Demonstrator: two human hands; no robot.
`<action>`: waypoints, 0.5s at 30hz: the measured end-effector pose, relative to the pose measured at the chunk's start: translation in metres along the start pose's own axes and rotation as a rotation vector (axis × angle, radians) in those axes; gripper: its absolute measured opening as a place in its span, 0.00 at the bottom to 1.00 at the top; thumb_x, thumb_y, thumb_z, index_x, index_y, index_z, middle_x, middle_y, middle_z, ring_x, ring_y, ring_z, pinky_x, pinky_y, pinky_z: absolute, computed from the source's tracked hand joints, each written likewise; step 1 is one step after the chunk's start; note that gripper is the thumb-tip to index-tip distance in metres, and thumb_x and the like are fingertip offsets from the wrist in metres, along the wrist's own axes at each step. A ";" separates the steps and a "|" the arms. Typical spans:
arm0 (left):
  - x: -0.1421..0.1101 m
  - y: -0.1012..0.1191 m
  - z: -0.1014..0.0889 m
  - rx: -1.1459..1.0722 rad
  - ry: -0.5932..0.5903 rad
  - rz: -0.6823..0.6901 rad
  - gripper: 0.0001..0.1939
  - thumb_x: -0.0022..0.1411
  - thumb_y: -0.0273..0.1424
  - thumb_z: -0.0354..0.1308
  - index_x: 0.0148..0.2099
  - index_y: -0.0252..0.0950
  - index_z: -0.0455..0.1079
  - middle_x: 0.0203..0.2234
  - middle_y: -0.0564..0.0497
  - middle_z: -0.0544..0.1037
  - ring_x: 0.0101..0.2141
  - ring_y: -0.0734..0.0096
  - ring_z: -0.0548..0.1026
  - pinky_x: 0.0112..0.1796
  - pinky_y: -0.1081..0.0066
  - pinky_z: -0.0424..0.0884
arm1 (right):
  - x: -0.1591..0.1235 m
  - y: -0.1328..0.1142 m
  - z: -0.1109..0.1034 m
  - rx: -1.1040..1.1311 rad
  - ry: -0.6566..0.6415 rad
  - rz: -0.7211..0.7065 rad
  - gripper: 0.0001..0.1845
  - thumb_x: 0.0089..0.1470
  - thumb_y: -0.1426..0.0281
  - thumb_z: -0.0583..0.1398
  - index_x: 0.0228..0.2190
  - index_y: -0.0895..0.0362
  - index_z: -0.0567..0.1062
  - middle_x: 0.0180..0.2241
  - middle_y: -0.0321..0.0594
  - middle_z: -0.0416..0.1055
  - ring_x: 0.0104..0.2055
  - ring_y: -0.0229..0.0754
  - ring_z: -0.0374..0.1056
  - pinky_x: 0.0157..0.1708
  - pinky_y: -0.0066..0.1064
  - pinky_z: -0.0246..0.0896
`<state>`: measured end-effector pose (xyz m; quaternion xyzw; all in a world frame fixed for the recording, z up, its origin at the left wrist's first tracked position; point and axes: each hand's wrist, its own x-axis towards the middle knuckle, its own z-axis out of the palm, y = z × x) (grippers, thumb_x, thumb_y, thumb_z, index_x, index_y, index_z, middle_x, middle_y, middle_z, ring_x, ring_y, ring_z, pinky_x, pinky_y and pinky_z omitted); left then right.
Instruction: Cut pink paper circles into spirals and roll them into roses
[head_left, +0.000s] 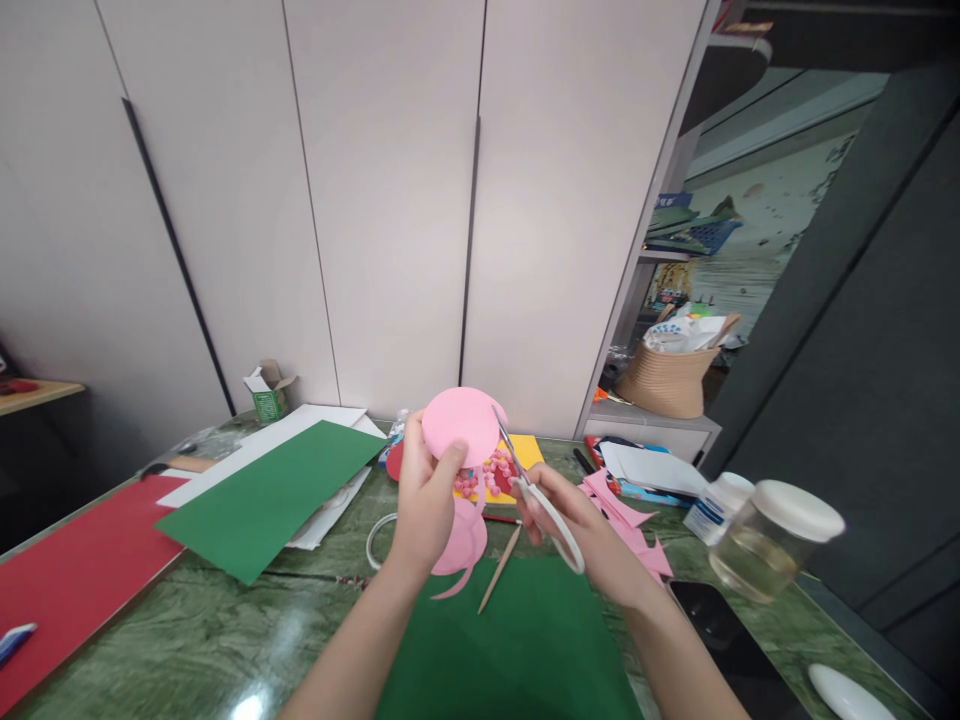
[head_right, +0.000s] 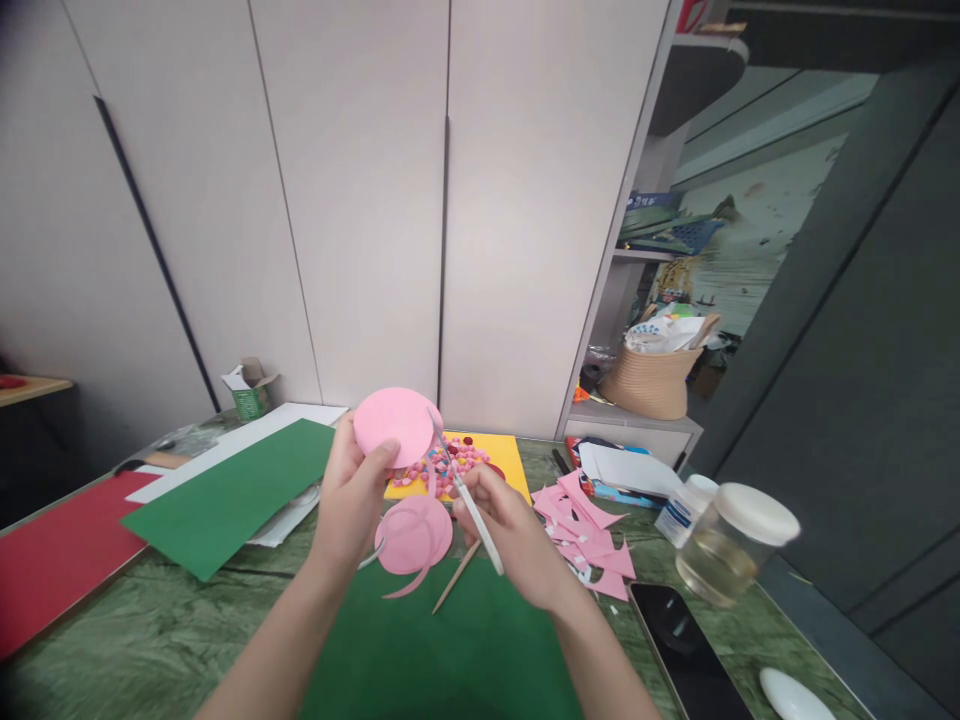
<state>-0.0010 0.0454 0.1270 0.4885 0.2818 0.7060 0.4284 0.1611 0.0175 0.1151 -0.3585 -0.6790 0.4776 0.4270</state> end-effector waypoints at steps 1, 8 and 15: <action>0.000 0.000 0.000 -0.005 0.007 -0.002 0.15 0.57 0.31 0.54 0.47 0.38 0.61 0.38 0.51 0.70 0.37 0.71 0.69 0.37 0.73 0.66 | 0.000 0.000 0.000 0.000 0.001 0.003 0.13 0.57 0.58 0.54 0.30 0.55 0.62 0.26 0.32 0.61 0.27 0.34 0.56 0.27 0.27 0.51; 0.002 -0.003 -0.002 -0.022 0.020 -0.001 0.15 0.57 0.32 0.54 0.47 0.39 0.60 0.40 0.50 0.69 0.34 0.73 0.68 0.28 0.78 0.63 | 0.000 -0.002 0.001 0.012 0.014 0.039 0.16 0.55 0.56 0.56 0.29 0.55 0.61 0.25 0.31 0.60 0.26 0.33 0.56 0.26 0.26 0.50; 0.003 -0.004 -0.004 -0.001 0.049 0.047 0.09 0.58 0.32 0.54 0.42 0.37 0.61 0.35 0.52 0.67 0.33 0.75 0.67 0.33 0.77 0.64 | 0.001 -0.002 0.002 0.023 0.020 0.051 0.16 0.53 0.55 0.57 0.29 0.55 0.62 0.23 0.30 0.59 0.25 0.33 0.56 0.25 0.26 0.51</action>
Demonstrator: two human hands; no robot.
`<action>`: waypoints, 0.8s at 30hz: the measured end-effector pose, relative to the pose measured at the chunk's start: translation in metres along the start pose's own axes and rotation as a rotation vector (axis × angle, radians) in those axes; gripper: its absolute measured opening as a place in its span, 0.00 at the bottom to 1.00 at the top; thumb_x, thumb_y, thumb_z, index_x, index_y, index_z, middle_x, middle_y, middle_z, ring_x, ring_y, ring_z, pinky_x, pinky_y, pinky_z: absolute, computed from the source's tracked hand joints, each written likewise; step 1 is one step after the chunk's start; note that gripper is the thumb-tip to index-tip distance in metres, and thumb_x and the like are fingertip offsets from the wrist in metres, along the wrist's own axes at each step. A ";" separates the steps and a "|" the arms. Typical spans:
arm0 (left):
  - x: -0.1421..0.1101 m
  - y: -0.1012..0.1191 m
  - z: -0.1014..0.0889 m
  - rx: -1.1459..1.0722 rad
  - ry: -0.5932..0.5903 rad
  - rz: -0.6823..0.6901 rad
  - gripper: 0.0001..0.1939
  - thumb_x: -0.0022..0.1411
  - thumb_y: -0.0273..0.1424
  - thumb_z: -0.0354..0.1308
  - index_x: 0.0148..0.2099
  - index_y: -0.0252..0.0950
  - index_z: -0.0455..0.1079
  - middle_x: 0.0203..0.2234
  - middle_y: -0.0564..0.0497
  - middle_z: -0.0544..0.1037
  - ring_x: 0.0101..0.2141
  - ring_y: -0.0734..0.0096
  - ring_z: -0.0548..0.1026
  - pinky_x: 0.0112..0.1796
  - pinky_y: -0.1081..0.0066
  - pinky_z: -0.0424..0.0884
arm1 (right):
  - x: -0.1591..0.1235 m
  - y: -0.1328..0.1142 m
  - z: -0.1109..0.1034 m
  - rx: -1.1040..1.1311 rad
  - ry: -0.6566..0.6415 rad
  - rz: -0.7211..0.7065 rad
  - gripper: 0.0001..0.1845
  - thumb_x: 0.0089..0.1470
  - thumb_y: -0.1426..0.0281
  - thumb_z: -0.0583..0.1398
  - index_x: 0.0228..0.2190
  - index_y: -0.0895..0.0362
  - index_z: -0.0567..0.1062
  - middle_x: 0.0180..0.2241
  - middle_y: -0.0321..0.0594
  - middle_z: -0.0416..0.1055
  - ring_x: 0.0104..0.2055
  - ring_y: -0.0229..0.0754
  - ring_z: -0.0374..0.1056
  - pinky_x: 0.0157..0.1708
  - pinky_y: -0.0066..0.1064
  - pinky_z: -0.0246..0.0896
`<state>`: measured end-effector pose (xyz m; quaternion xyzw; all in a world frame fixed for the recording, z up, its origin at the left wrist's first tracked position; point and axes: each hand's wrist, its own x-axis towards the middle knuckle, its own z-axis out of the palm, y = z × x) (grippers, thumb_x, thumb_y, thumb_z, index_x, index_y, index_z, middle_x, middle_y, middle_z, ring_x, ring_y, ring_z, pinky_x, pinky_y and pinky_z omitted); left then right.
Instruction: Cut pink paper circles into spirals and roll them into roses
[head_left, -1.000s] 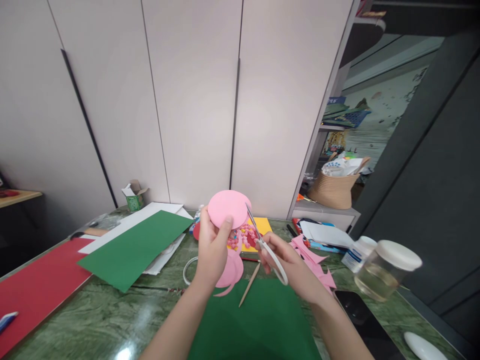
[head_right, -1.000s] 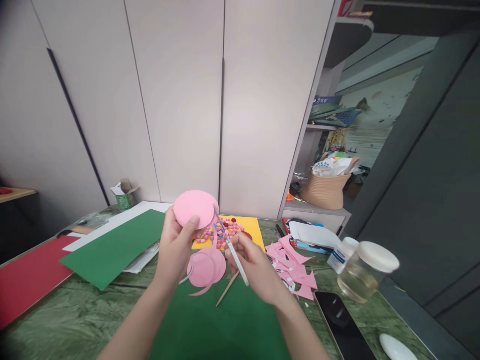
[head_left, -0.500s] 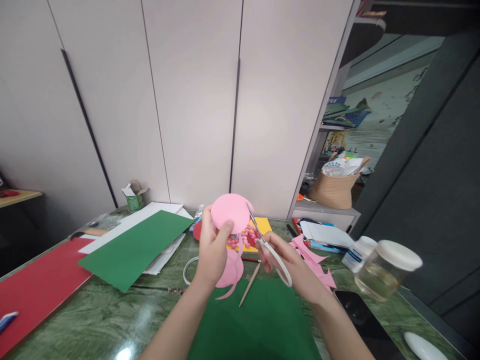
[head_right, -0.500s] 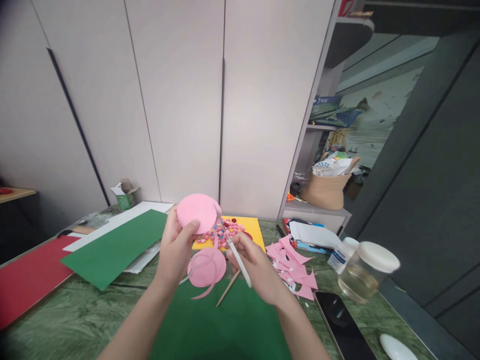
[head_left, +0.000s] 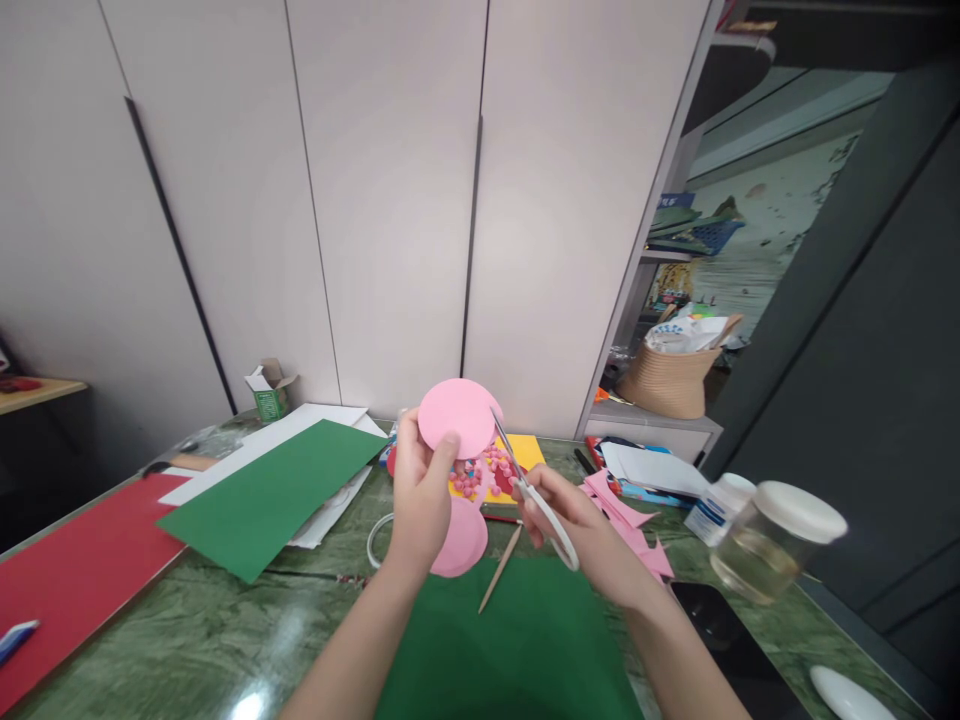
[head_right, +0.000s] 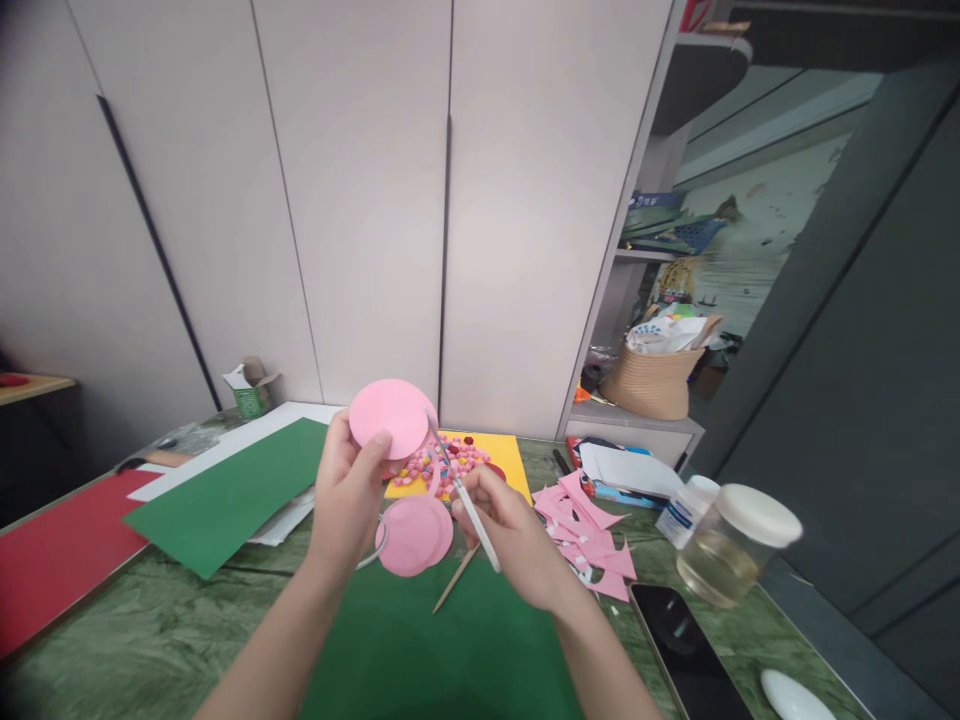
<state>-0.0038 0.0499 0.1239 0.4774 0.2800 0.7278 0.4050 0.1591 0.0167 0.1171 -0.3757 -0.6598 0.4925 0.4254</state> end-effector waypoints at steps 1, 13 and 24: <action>0.000 0.000 0.000 -0.002 0.002 0.004 0.09 0.58 0.32 0.54 0.42 0.37 0.61 0.34 0.52 0.67 0.33 0.75 0.66 0.33 0.77 0.64 | 0.000 0.000 0.000 0.005 -0.002 0.000 0.16 0.54 0.56 0.57 0.29 0.55 0.62 0.23 0.30 0.59 0.24 0.33 0.56 0.25 0.26 0.51; -0.002 0.001 0.003 -0.010 -0.051 -0.061 0.15 0.57 0.31 0.54 0.48 0.41 0.60 0.40 0.52 0.69 0.38 0.71 0.69 0.35 0.75 0.65 | 0.001 0.003 -0.001 0.008 -0.023 -0.016 0.15 0.55 0.57 0.56 0.29 0.55 0.61 0.24 0.30 0.60 0.25 0.33 0.57 0.26 0.26 0.52; -0.003 0.004 0.003 0.011 -0.054 -0.058 0.14 0.56 0.29 0.53 0.47 0.38 0.61 0.38 0.51 0.70 0.37 0.70 0.68 0.36 0.73 0.65 | -0.001 0.002 -0.001 -0.011 -0.024 -0.018 0.16 0.54 0.55 0.55 0.29 0.55 0.61 0.25 0.31 0.60 0.25 0.34 0.57 0.27 0.27 0.51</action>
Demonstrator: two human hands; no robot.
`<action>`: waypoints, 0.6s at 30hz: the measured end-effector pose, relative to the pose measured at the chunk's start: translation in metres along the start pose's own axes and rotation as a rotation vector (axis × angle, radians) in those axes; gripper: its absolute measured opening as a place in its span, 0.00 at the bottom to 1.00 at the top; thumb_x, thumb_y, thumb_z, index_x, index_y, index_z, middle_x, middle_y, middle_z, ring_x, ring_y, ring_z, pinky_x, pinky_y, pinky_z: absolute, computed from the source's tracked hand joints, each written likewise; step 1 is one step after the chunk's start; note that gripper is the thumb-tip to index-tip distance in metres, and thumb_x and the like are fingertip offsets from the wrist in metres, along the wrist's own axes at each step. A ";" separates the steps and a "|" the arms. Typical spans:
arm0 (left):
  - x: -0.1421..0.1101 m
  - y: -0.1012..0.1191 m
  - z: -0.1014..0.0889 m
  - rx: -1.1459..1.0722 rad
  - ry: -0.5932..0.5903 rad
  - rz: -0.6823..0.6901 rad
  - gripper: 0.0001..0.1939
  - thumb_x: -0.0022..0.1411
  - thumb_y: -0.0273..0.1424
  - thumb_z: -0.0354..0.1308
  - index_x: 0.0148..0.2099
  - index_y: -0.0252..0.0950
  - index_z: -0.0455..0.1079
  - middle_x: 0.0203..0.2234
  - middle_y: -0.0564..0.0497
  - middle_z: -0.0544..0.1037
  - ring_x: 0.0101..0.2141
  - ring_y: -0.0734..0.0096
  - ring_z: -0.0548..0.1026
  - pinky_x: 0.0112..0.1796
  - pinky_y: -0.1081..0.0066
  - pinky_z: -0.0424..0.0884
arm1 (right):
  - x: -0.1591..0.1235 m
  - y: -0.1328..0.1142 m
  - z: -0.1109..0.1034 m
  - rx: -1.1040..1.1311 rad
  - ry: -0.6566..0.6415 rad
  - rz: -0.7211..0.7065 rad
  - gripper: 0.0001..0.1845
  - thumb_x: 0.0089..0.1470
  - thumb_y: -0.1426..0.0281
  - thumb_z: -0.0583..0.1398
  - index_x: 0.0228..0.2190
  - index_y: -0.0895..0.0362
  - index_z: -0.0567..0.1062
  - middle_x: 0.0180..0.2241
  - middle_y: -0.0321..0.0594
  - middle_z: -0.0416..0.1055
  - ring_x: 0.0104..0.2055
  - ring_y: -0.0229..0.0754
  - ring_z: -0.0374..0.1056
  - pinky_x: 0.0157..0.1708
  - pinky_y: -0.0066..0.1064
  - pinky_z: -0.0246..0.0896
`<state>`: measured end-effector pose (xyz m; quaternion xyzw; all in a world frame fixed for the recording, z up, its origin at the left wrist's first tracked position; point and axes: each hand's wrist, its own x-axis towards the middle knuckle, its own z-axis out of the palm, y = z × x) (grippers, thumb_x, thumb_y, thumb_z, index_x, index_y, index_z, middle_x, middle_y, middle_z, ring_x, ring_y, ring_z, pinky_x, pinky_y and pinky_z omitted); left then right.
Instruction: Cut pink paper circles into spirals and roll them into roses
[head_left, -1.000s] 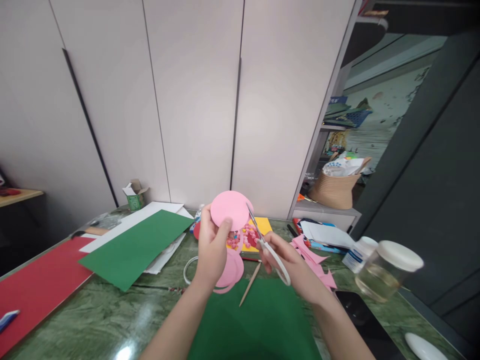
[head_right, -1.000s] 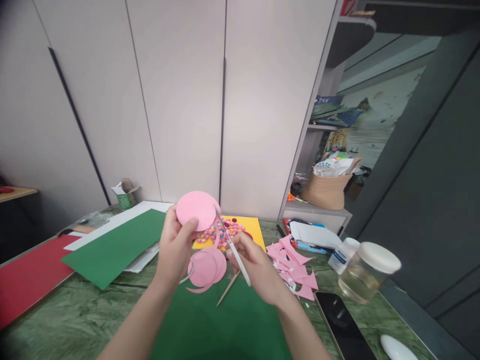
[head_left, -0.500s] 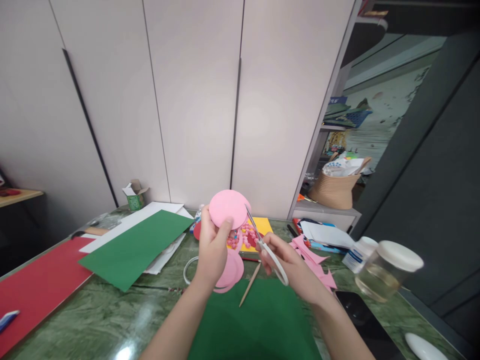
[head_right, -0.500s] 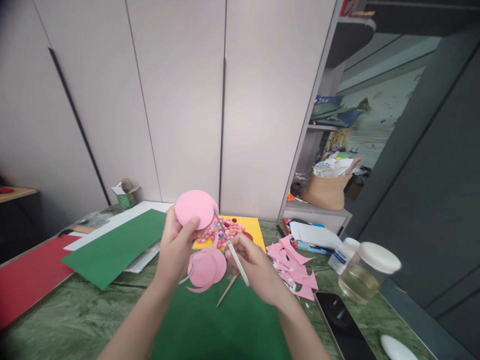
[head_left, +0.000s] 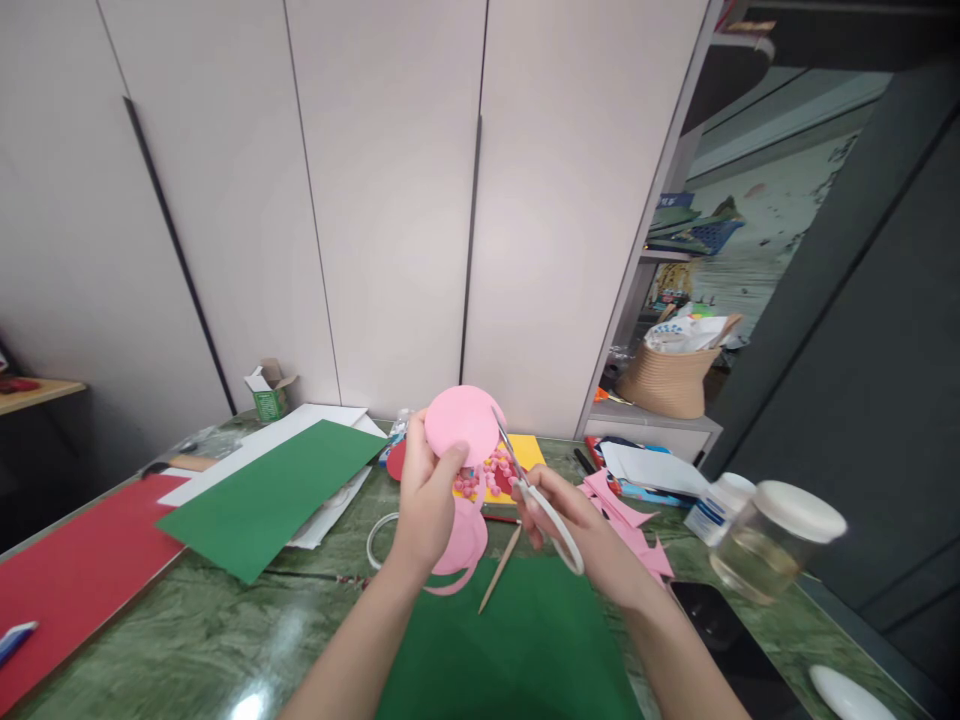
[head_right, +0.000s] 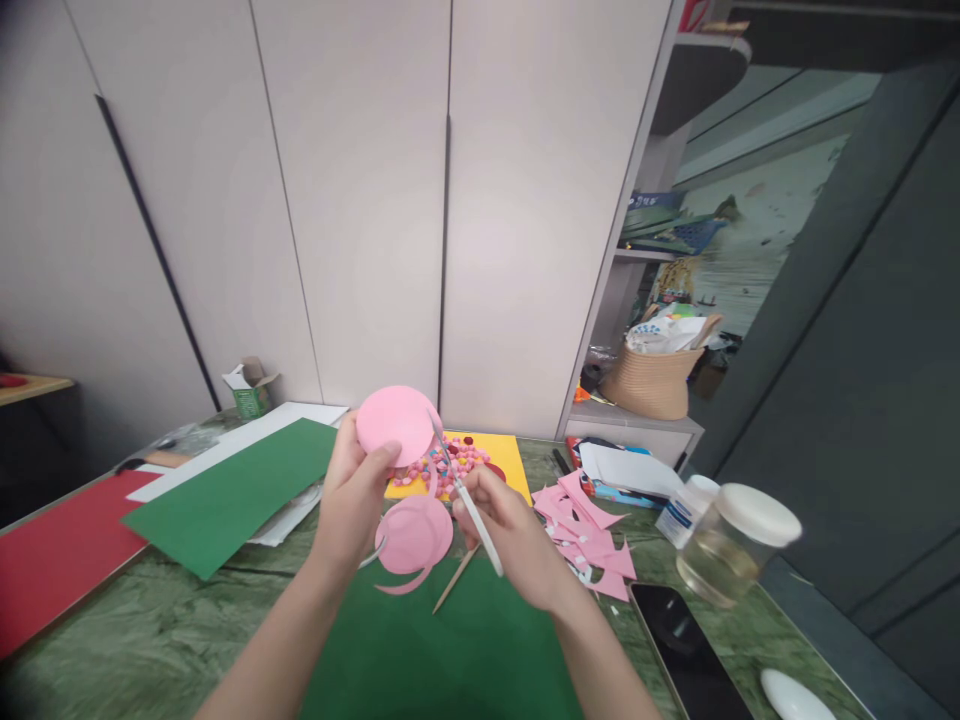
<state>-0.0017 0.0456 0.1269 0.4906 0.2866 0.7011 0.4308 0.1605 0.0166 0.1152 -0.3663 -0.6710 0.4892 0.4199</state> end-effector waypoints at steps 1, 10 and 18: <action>0.000 -0.001 0.000 -0.004 0.007 0.000 0.15 0.56 0.30 0.53 0.47 0.38 0.61 0.38 0.51 0.69 0.37 0.70 0.68 0.35 0.74 0.65 | 0.000 0.000 0.000 0.004 0.005 0.004 0.16 0.54 0.55 0.56 0.29 0.55 0.61 0.25 0.31 0.60 0.25 0.34 0.57 0.27 0.27 0.51; 0.001 -0.004 -0.001 -0.003 0.064 0.024 0.16 0.55 0.30 0.54 0.47 0.38 0.61 0.38 0.50 0.70 0.36 0.71 0.69 0.35 0.73 0.66 | 0.000 -0.001 0.002 0.017 0.004 0.010 0.14 0.55 0.58 0.56 0.29 0.55 0.62 0.23 0.30 0.59 0.24 0.33 0.56 0.26 0.26 0.52; 0.002 -0.003 0.000 -0.003 0.092 0.060 0.13 0.55 0.31 0.54 0.44 0.37 0.62 0.36 0.50 0.70 0.35 0.70 0.69 0.37 0.71 0.67 | 0.001 0.002 0.001 -0.005 0.000 0.035 0.10 0.58 0.62 0.54 0.29 0.55 0.62 0.23 0.29 0.59 0.24 0.32 0.56 0.26 0.25 0.51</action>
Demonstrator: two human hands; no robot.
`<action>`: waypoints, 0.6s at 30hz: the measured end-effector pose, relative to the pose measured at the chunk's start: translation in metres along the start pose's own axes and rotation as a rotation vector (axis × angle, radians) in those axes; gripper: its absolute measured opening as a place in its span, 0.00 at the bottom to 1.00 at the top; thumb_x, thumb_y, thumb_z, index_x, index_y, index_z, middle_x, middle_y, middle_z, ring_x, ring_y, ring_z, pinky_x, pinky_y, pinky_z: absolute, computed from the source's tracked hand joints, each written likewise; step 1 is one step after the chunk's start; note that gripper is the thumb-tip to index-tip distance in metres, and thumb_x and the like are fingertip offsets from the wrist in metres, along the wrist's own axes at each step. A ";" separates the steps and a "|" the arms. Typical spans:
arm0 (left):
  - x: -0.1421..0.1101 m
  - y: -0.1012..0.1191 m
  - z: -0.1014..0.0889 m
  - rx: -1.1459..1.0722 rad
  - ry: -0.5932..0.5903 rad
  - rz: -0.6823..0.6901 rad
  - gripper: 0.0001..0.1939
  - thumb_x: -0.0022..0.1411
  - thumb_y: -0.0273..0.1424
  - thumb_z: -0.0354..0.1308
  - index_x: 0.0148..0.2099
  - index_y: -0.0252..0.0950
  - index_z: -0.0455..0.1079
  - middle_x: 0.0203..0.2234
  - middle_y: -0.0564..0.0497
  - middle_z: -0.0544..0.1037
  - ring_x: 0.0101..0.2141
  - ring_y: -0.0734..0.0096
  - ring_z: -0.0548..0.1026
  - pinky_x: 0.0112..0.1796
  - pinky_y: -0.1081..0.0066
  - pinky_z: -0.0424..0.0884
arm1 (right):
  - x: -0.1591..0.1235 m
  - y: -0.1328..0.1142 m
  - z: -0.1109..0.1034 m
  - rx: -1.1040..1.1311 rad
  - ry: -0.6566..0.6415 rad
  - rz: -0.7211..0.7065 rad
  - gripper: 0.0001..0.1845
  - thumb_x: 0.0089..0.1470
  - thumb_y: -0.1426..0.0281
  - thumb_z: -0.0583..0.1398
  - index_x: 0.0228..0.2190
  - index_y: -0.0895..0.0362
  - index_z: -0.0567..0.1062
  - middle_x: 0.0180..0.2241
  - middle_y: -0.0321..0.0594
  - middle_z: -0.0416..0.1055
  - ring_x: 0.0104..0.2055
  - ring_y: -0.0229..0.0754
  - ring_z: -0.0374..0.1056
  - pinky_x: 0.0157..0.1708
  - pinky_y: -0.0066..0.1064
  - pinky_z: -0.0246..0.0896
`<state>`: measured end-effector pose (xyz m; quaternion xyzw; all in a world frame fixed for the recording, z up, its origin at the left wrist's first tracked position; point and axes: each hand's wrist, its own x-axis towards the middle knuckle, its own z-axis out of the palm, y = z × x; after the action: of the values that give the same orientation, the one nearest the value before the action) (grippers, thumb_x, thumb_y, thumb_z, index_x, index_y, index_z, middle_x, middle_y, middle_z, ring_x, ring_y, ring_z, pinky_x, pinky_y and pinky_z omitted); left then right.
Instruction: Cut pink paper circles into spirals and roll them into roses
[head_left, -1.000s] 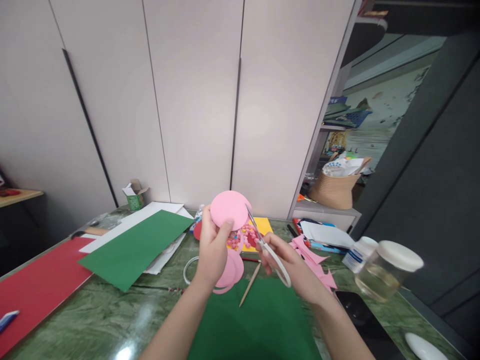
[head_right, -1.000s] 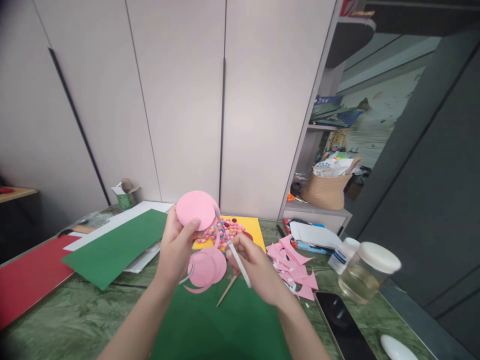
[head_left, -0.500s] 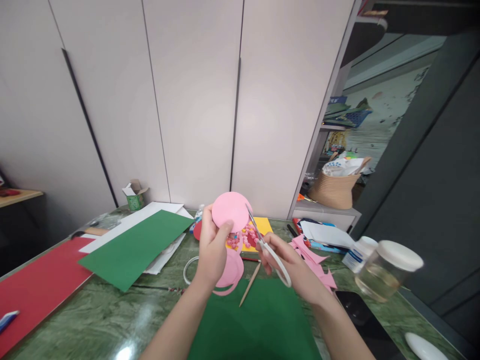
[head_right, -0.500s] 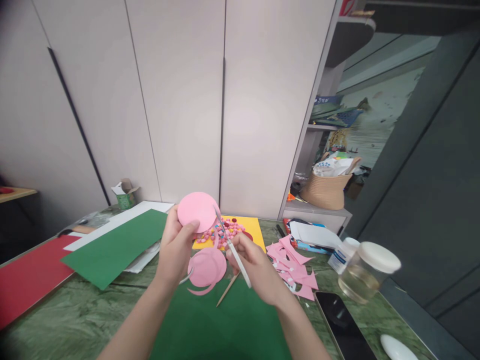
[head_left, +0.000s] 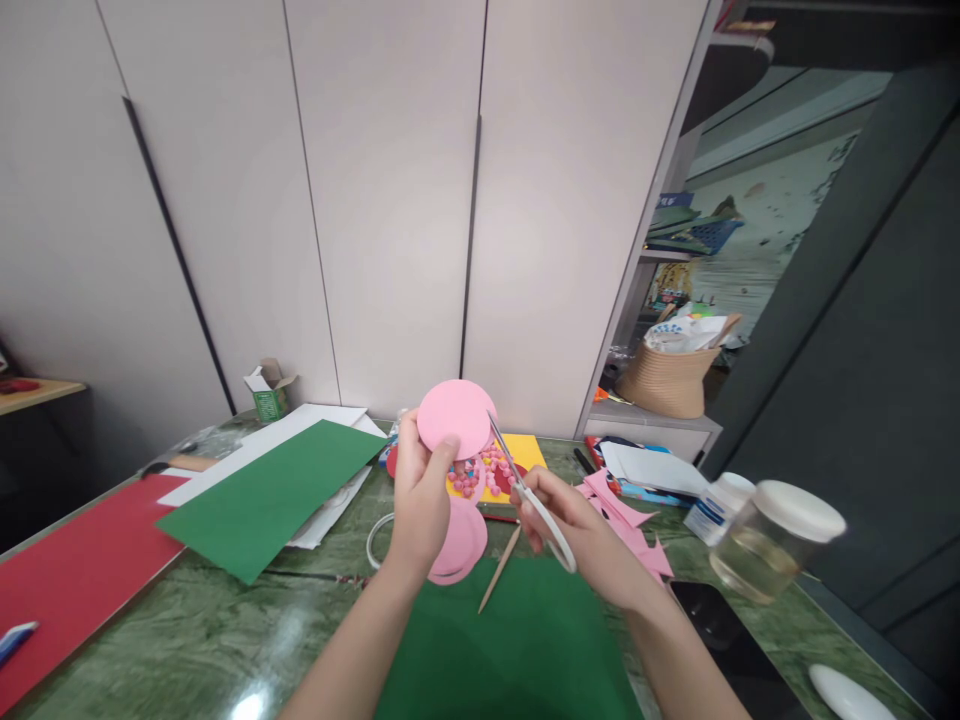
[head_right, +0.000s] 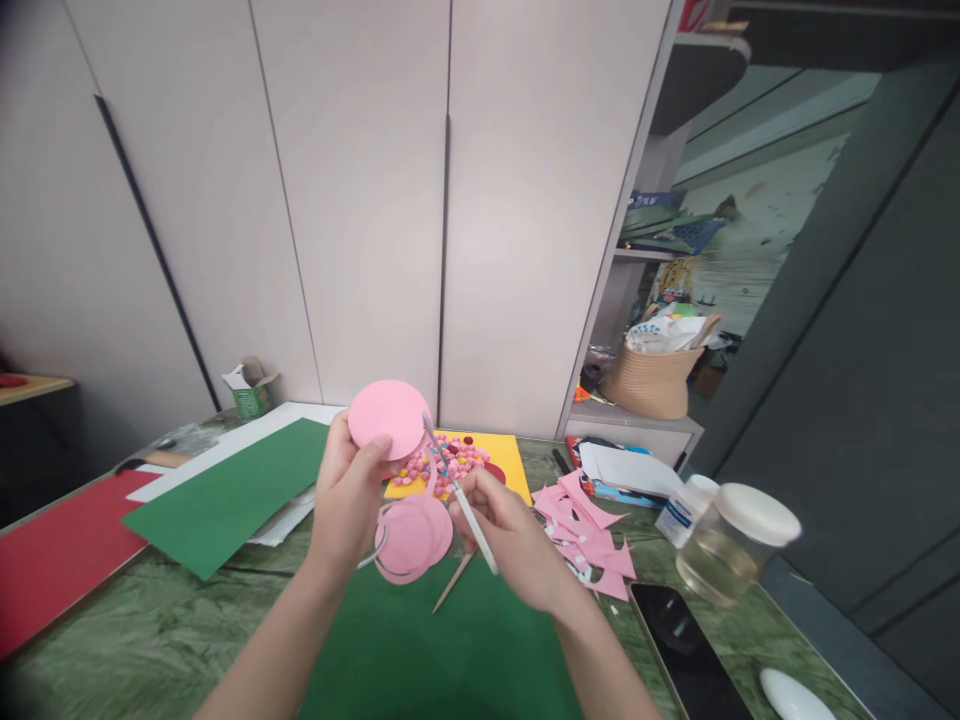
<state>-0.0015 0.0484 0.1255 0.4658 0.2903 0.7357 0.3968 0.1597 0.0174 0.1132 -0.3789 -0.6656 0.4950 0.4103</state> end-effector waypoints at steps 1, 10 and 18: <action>0.000 -0.001 0.000 0.000 -0.001 -0.007 0.14 0.55 0.31 0.54 0.45 0.37 0.62 0.35 0.50 0.70 0.35 0.70 0.69 0.36 0.71 0.67 | 0.000 0.001 0.000 0.000 -0.001 -0.003 0.10 0.58 0.62 0.54 0.30 0.55 0.62 0.23 0.29 0.59 0.24 0.32 0.55 0.26 0.26 0.51; -0.002 0.000 0.000 0.006 -0.098 -0.036 0.12 0.58 0.28 0.51 0.45 0.39 0.62 0.38 0.53 0.69 0.39 0.71 0.67 0.40 0.72 0.64 | 0.001 0.002 0.001 0.050 -0.016 -0.054 0.15 0.55 0.57 0.55 0.30 0.55 0.61 0.25 0.30 0.59 0.25 0.33 0.56 0.27 0.26 0.52; -0.004 0.002 0.001 0.031 -0.106 -0.044 0.11 0.58 0.28 0.51 0.45 0.40 0.62 0.37 0.54 0.69 0.39 0.72 0.67 0.41 0.72 0.63 | 0.002 0.001 0.001 0.028 -0.014 -0.057 0.15 0.56 0.57 0.55 0.30 0.55 0.61 0.26 0.31 0.59 0.26 0.33 0.57 0.28 0.26 0.53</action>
<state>-0.0002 0.0442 0.1260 0.5038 0.2903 0.6965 0.4205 0.1585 0.0190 0.1128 -0.3505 -0.6721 0.4949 0.4248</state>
